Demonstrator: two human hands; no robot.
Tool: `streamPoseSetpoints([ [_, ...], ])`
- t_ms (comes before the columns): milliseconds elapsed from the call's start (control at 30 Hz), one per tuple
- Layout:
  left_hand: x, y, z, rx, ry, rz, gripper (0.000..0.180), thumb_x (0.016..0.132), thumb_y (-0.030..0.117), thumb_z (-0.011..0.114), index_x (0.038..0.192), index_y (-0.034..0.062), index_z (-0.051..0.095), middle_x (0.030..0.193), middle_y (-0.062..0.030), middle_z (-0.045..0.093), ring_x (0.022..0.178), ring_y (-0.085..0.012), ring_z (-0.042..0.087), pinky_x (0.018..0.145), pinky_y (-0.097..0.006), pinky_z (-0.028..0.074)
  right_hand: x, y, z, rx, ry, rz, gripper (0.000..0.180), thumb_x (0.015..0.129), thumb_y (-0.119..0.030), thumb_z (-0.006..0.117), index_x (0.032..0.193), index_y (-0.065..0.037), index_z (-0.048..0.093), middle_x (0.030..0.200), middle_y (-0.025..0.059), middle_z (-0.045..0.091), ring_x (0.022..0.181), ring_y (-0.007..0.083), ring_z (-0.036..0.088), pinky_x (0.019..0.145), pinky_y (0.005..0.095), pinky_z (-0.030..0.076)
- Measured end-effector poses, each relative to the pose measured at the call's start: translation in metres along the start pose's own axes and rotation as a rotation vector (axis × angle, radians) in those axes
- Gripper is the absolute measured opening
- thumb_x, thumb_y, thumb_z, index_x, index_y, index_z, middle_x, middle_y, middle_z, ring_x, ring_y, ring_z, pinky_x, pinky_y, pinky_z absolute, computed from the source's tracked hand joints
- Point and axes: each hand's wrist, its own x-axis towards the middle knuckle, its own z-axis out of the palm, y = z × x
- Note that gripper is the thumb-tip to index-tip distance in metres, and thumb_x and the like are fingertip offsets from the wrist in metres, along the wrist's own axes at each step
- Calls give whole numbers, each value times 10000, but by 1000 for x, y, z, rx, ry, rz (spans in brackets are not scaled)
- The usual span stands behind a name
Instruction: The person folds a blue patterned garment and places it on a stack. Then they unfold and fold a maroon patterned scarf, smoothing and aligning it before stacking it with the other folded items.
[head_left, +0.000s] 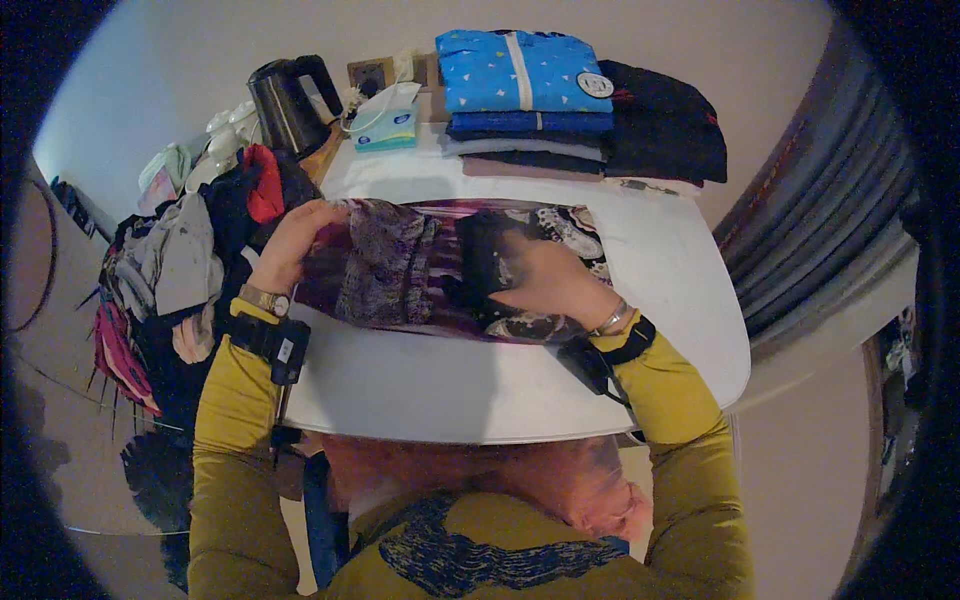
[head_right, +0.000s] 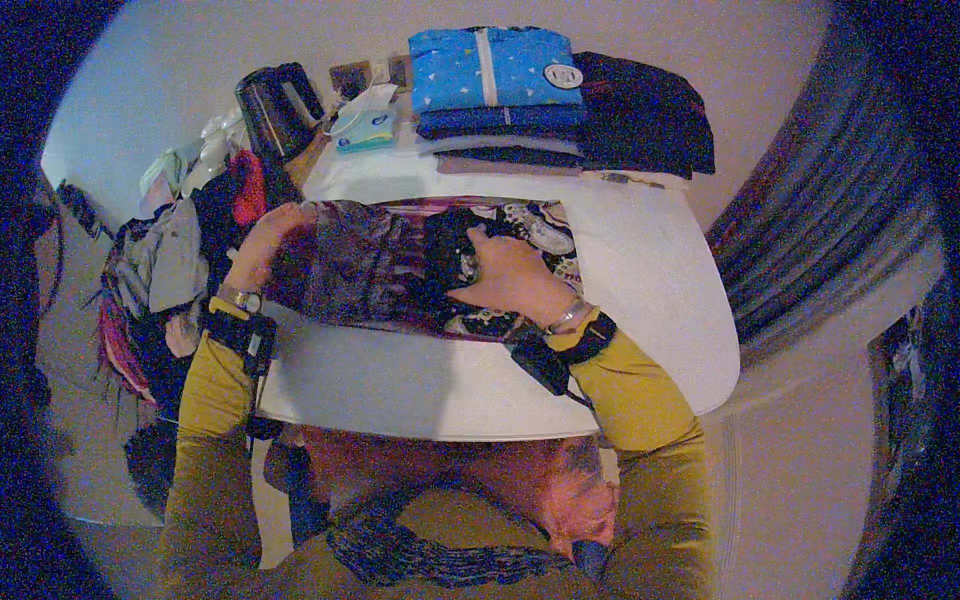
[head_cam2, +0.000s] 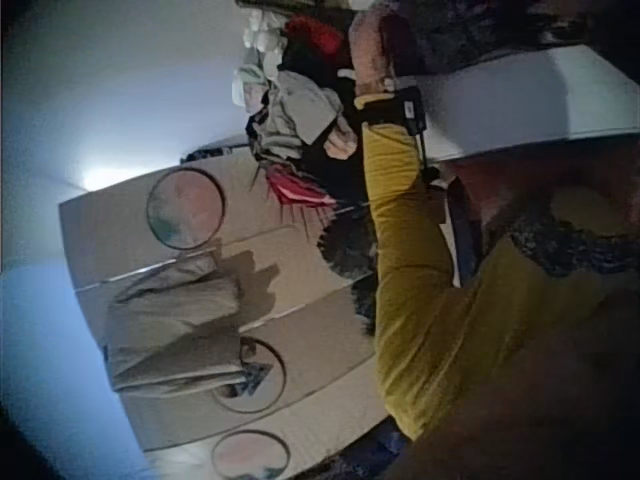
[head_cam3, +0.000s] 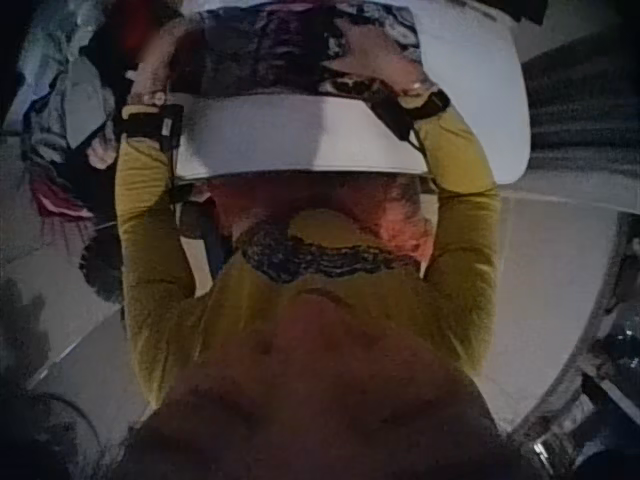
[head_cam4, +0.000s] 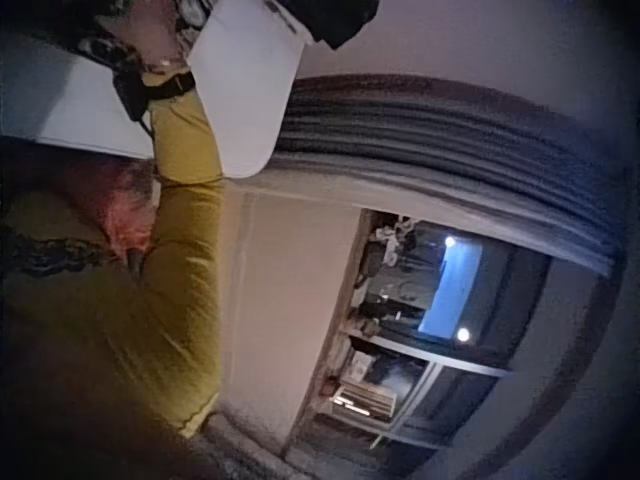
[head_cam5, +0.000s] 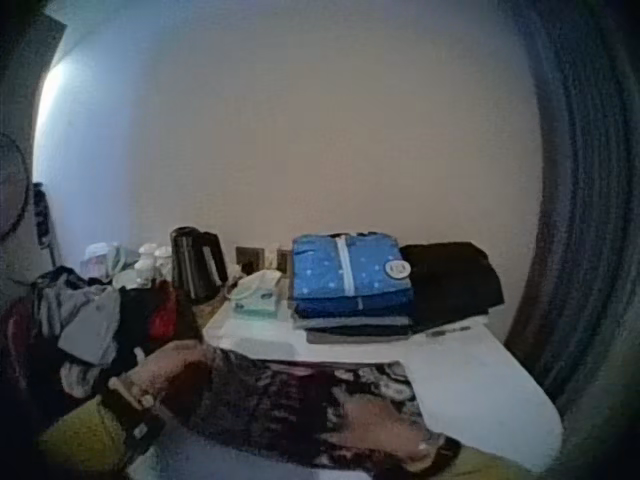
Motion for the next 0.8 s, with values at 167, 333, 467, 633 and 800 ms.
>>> streamPoseSetpoints([
  [167, 13, 34, 41, 480, -43, 717, 132, 914, 176, 638, 911, 46, 663, 857, -21, 659, 758, -130, 633, 673, -246, 498, 2, -11, -5, -13, -53, 18, 844, 667, -449, 814, 1273, 57, 515, 893, 247, 684, 863, 418, 674, 759, 488, 554],
  [333, 28, 61, 136, -153, -291, 164, 150, 920, 177, 629, 871, 42, 669, 812, -44, 669, 706, -145, 641, 635, -271, 511, -1, 0, 3, -32, -4, -5, 754, 699, -398, 787, 1264, 30, 528, 905, 205, 699, 861, 393, 685, 754, 474, 569],
  [467, 43, 44, 182, 184, -357, 947, 222, 931, 260, 616, 1028, 63, 648, 946, -46, 645, 740, -149, 617, 689, -284, 515, 0, 5, 7, 177, 13, -141, 537, 736, -361, 744, 1184, -92, 623, 918, 146, 710, 856, 357, 693, 749, 458, 574],
  [633, 29, 5, 207, -552, -463, 213, 327, 922, 311, 644, 1166, 99, 597, 975, -41, 614, 746, -150, 622, 661, -279, 542, 3, 27, 19, 63, 262, -520, 369, 741, -347, 737, 1046, -144, 700, 855, 130, 705, 839, 337, 696, 775, 440, 566],
  [800, 13, -1, 207, -633, -262, -103, 277, 910, 294, 655, 1075, 80, 595, 855, -30, 613, 668, -135, 611, 637, -278, 540, 8, 19, 1, 142, -143, -15, 385, 756, -365, 753, 1019, -89, 702, 905, 135, 724, 880, 334, 695, 816, 415, 552],
])
